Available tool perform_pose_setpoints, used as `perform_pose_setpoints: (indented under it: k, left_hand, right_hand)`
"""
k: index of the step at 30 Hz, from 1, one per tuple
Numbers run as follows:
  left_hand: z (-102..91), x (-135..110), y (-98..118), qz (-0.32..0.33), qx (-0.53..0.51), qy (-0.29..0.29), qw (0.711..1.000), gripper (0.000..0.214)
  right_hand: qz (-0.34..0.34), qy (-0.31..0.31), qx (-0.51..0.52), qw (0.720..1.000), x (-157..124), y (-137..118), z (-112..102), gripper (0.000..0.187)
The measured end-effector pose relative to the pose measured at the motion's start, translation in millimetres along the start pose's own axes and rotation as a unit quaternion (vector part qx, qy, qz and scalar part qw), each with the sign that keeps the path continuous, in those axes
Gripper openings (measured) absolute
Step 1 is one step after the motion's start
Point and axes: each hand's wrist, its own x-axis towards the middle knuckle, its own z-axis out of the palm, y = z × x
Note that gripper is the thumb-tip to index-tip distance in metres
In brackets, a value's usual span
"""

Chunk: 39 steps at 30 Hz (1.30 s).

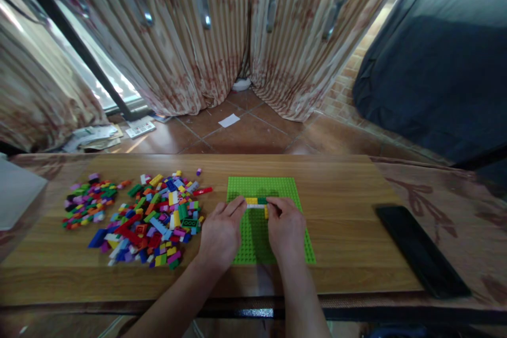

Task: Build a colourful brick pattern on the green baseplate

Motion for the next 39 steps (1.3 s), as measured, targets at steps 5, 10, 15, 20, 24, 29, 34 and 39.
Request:
perform_pose_setpoints:
  k: [5,10,15,20,24,29,34,39]
  left_hand:
    - [5.2,-2.8,3.0,0.005,0.008,0.005,1.0,0.042]
    - [2.6,-5.7,6.6,-0.01,-0.001,0.011,1.0,0.043]
    - [0.8,-4.1,3.3,-0.011,-0.042,0.026,0.999,0.045]
    - [1.9,-4.5,-14.7,0.018,-0.116,0.064,0.991,0.052]
    - [-6.6,-5.0,-28.1,0.015,-0.227,0.158,0.961,0.05]
    - [-24.0,-1.6,-42.7,-0.047,-0.327,0.267,0.905,0.032]
    - [-31.2,3.1,-61.8,-0.155,-0.427,0.336,0.825,0.025]
    - [-39.0,3.6,-69.4,-0.223,-0.498,0.345,0.764,0.024]
  right_hand:
    - [-0.01,0.005,0.025,1.0,-0.9,5.4,2.3,0.029]
    - [-0.017,0.017,0.04,0.999,-1.2,9.2,5.4,0.029]
    - [0.006,0.015,0.062,0.998,-0.3,11.3,3.4,0.03]
    - [0.088,0.08,0.102,0.988,-0.7,3.3,-9.4,0.035]
    - [0.1,0.124,0.118,0.98,-1.3,-4.3,-15.5,0.035]
    - [0.05,0.108,0.165,0.979,-6.7,-15.9,-8.8,0.029]
    - [-0.074,-0.024,0.171,0.982,-24.2,-46.0,3.7,0.02]
    - [-0.196,-0.197,0.093,0.956,-42.1,-70.1,19.0,0.018]
